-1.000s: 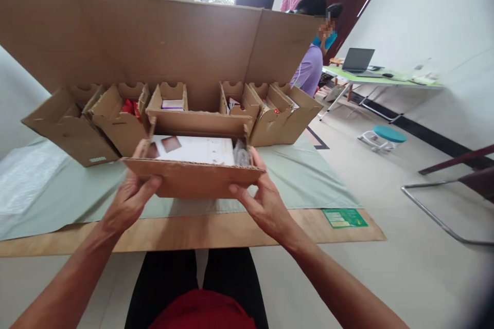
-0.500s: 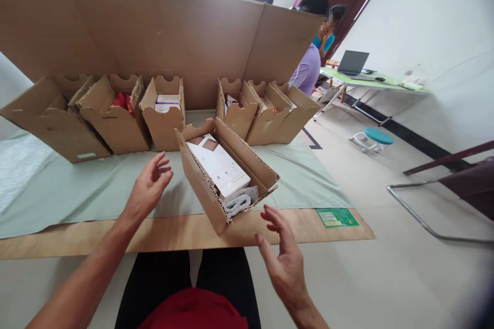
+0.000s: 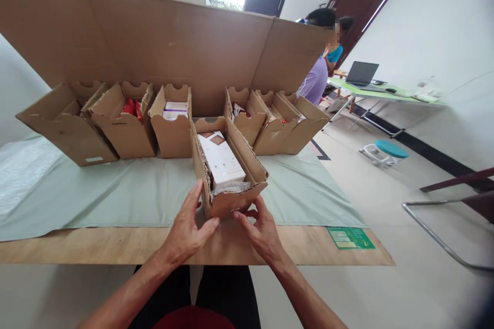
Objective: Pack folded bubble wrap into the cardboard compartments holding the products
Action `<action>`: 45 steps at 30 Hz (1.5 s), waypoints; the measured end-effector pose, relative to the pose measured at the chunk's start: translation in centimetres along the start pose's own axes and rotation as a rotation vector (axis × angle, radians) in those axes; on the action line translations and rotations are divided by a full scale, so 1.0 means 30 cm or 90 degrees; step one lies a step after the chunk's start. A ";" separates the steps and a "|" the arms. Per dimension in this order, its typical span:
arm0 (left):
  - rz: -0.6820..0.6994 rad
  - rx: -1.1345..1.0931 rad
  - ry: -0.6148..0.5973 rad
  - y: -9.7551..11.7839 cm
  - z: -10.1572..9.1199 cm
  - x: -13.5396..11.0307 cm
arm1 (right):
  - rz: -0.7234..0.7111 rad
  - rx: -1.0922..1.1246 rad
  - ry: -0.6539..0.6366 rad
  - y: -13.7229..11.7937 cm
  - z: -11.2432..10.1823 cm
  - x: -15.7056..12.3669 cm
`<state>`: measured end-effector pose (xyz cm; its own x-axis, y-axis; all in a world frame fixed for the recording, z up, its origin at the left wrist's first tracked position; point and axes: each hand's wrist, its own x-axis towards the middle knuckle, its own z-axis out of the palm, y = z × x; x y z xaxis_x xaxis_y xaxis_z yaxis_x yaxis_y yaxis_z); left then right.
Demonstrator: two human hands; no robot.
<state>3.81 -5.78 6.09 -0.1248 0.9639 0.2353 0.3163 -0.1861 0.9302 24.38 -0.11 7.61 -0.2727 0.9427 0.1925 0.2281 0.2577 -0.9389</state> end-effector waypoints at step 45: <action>-0.046 0.482 -0.047 -0.106 -0.149 0.404 | -0.160 -0.293 -0.082 0.232 0.140 0.360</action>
<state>-2.91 5.65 7.25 -0.1143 0.9839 0.1371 0.8716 0.0331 0.4892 19.12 10.96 1.95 -0.4778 0.8138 0.3309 0.5187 0.5653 -0.6414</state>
